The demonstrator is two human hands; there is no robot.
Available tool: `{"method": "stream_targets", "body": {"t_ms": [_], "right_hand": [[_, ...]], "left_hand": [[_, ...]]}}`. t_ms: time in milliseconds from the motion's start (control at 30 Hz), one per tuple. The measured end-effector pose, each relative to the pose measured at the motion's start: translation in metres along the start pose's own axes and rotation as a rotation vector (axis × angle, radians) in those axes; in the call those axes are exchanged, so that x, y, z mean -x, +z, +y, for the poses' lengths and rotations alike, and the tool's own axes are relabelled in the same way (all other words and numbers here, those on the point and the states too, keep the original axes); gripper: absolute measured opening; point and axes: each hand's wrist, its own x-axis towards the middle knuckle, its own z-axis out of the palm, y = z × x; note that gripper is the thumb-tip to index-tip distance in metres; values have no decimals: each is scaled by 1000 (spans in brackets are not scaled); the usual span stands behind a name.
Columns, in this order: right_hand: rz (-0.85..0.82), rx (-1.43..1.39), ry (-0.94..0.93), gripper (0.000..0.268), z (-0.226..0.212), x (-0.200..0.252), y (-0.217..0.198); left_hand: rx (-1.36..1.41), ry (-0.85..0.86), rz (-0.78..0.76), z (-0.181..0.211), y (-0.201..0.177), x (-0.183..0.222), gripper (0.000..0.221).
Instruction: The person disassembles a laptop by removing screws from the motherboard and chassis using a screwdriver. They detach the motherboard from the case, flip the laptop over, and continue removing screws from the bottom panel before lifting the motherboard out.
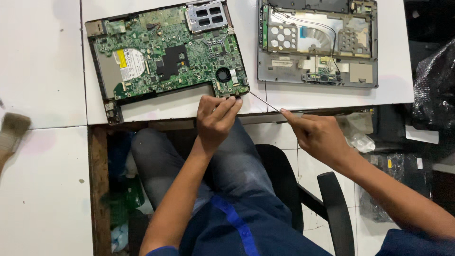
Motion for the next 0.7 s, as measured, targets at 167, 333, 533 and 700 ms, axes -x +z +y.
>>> {"method": "stream_targets", "body": {"t_ms": [167, 333, 533, 700], "right_hand": [[125, -176, -26, 38, 32, 6, 41], [156, -256, 3, 37, 29, 2, 67], [125, -387, 88, 36, 16, -21, 52], [25, -96, 113, 33, 2, -36, 32]], "left_hand": [[21, -156, 84, 5, -6, -26, 16], [22, -262, -113, -9, -22, -53, 34], [204, -422, -236, -29, -27, -48, 66], [241, -487, -233, -22, -38, -38, 73]]}}
